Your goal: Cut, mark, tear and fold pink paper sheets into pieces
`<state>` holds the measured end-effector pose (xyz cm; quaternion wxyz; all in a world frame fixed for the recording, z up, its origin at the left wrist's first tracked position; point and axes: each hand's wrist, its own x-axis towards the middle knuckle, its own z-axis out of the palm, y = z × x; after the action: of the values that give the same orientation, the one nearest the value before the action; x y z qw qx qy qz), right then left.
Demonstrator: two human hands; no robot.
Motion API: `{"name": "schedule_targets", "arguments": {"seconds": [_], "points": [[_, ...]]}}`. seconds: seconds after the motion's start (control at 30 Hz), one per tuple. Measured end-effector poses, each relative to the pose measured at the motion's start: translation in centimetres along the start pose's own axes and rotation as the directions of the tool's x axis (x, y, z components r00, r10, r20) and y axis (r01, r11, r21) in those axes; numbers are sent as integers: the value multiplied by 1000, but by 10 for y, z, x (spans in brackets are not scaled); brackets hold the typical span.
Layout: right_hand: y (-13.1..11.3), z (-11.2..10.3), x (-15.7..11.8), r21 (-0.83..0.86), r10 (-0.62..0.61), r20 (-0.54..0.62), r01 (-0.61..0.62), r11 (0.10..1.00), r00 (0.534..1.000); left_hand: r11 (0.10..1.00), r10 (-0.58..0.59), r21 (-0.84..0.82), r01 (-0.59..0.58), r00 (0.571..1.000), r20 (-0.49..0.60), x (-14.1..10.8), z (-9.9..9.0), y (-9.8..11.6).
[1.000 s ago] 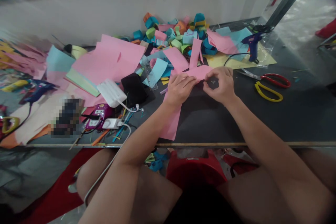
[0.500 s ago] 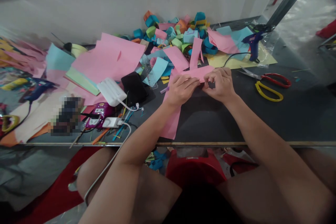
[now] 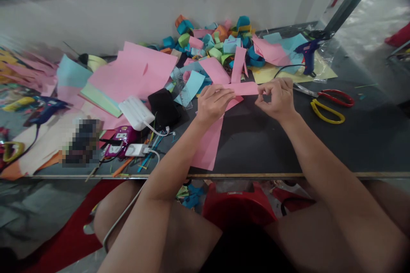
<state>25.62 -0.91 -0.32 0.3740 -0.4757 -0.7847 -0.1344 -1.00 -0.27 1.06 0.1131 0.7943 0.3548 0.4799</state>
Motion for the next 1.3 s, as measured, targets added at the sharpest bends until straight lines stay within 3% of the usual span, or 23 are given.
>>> {"name": "schedule_targets", "arguments": {"seconds": [0.23,0.37,0.47,0.6,0.7,0.77,0.9,1.03,1.23,1.3], "points": [[9,-6,0,-47,24,-36,-25,999,999,993,83,95,-76,994,-67,1,0,-6],[26,-15,0,-95,95,-122,-107,990,988,993,41,119,-23,987,-153,1,-6,-16],[27,-18,-1,-123,118,-173,-140,982,978,997,43,74,-32,988,-148,1,-8,-19],[-1,-9,-1,-101,-9,-128,-4,995,992,967,186,177,-181,983,-10,-3,-2,-9],[-25,-1,0,-26,-123,-102,121,992,987,865,358,345,-365,930,88,-7,3,1],[-33,2,0,10,-145,-109,147,989,983,822,419,366,-436,899,130,-9,6,6],[-38,2,0,43,-150,-101,155,987,984,800,443,378,-467,883,154,-12,10,11],[-42,1,1,67,-186,-41,188,980,982,726,531,449,-521,839,115,-13,14,15],[-42,0,2,60,-237,-87,242,968,968,713,570,446,-541,818,79,-13,15,13],[-37,-1,2,55,-236,-96,242,969,967,735,545,431,-524,834,86,-13,12,10]]}}
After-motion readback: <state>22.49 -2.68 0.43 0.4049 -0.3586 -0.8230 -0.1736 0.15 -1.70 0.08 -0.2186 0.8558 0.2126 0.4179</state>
